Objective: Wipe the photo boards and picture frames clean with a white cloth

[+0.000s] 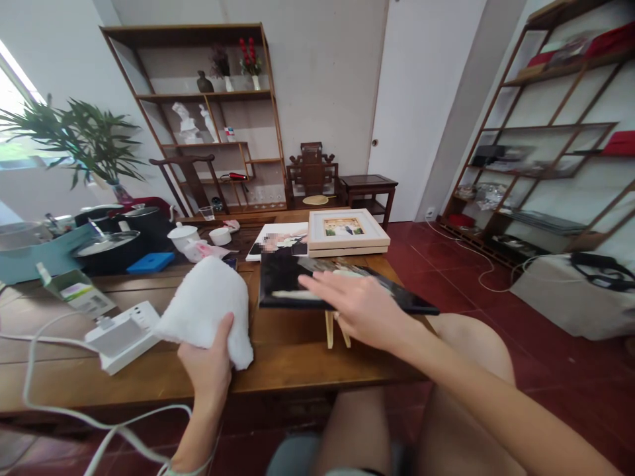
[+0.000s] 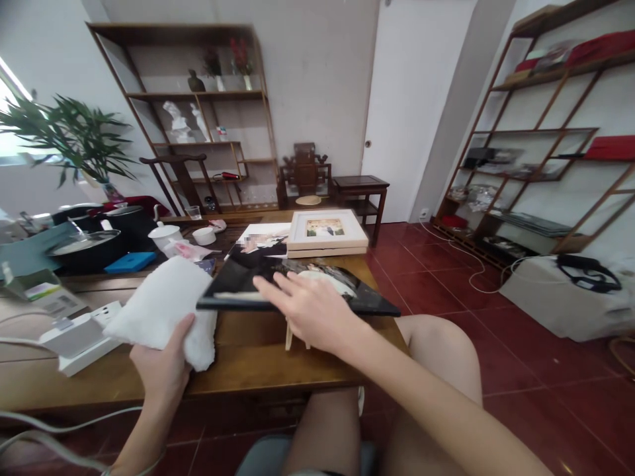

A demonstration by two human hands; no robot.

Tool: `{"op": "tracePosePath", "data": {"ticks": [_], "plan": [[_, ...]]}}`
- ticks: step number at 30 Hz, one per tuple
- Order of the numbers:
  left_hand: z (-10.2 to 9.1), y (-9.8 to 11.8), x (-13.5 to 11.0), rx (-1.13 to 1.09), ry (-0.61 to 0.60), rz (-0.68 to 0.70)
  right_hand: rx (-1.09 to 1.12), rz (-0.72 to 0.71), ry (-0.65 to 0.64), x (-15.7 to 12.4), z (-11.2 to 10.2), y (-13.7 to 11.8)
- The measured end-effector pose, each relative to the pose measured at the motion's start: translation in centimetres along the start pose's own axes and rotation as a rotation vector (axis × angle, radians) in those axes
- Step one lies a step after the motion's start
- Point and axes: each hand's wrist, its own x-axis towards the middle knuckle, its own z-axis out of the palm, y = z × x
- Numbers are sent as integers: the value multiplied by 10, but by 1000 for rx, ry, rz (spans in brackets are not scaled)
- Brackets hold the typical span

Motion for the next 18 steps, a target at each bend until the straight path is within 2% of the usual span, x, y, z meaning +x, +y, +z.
{"op": "tracePosePath", "data": {"ticks": [2,5,7,10,14,18], "plan": [[0,1,-1,2,8,-2,165,106,195,1,-16,7],[0,5,-3,22,7,-4,358,292,567,4,-31,14],[1,6,-4,33,5,9,463,418,816,5,-33,17],[1,5,-4,38,5,29,622,580,1132,6,-24,17],[0,5,-5,70,0,46,858,824,1386,-1,-1,10],[-1,12,-9,186,-16,86,1133,1023,1462,-12,25,-3]]}}
